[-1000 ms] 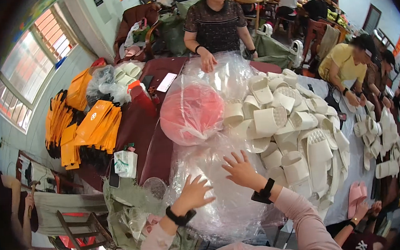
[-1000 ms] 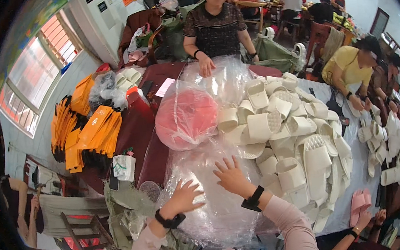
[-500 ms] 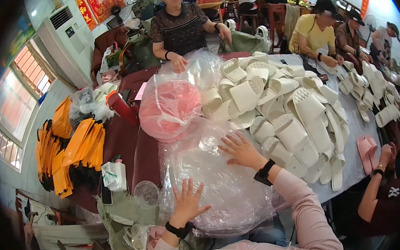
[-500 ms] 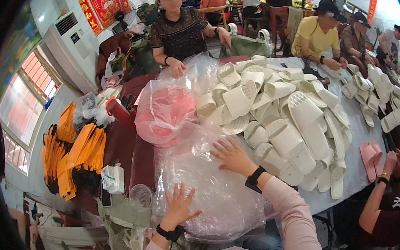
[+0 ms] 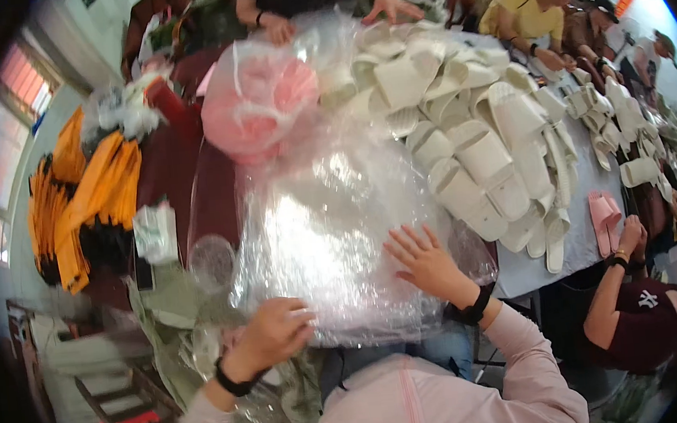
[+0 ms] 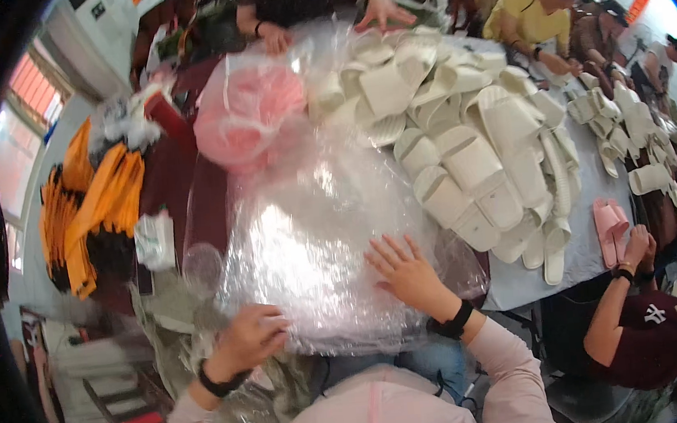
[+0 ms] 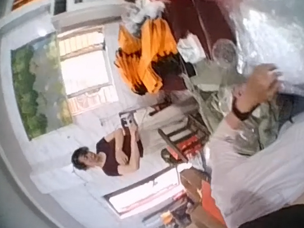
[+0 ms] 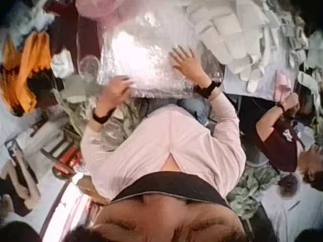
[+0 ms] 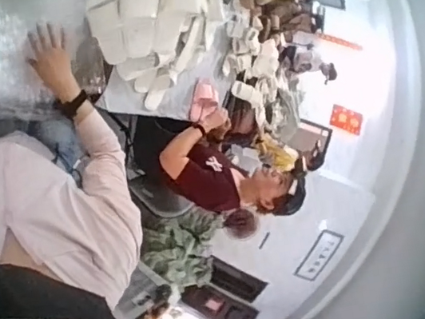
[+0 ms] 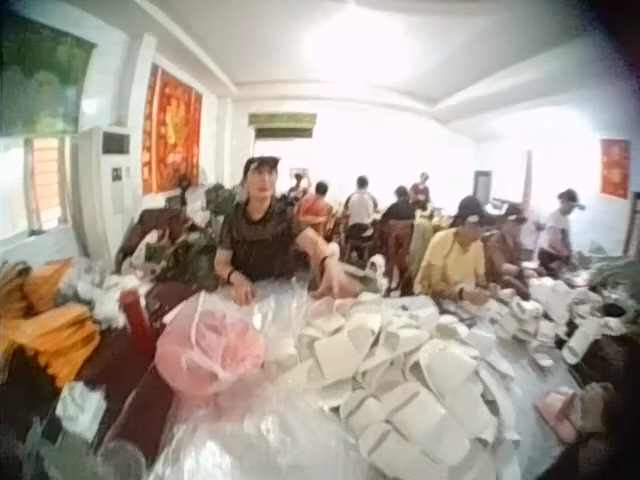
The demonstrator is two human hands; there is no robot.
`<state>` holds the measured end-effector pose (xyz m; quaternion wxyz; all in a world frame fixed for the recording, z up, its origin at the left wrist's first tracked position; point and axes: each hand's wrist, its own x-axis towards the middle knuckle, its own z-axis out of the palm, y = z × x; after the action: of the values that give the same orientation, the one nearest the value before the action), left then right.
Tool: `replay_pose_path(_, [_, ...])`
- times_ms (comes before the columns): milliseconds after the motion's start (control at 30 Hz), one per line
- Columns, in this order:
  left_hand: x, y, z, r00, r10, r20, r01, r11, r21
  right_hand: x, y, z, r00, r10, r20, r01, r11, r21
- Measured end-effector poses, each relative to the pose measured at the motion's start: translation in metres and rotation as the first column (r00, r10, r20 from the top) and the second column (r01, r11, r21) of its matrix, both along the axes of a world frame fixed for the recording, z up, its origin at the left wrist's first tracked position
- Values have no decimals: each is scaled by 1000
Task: Packing pairs of white and pink slippers into clear plastic bags.
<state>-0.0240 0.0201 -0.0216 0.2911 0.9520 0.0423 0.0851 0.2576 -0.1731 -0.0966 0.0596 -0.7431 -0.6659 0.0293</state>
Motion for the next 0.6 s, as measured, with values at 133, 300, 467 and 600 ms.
replay_pose_path(133, [-88, 14, 1, 814, 183, -552, -397, 868, -298, 0, -7, -12, 999, 20, -25, -21, 1000, -18])
replay_pose_path(300, [-224, -59, -56, 382, -291, -877, -918, -11, -396, -1, -6, -20, 997, -41, 65, 41, 999, -8])
replay_pose_path(467, [-306, -211, -119, 381, -325, -866, -911, 26, -411, -7, -4, -34, 996, 17, 87, -17, 1000, 4])
replay_pose_path(600, [-292, -321, -163, 351, -321, -880, -856, -492, -162, -11, -5, -45, 997, 39, 69, -42, 998, 44])
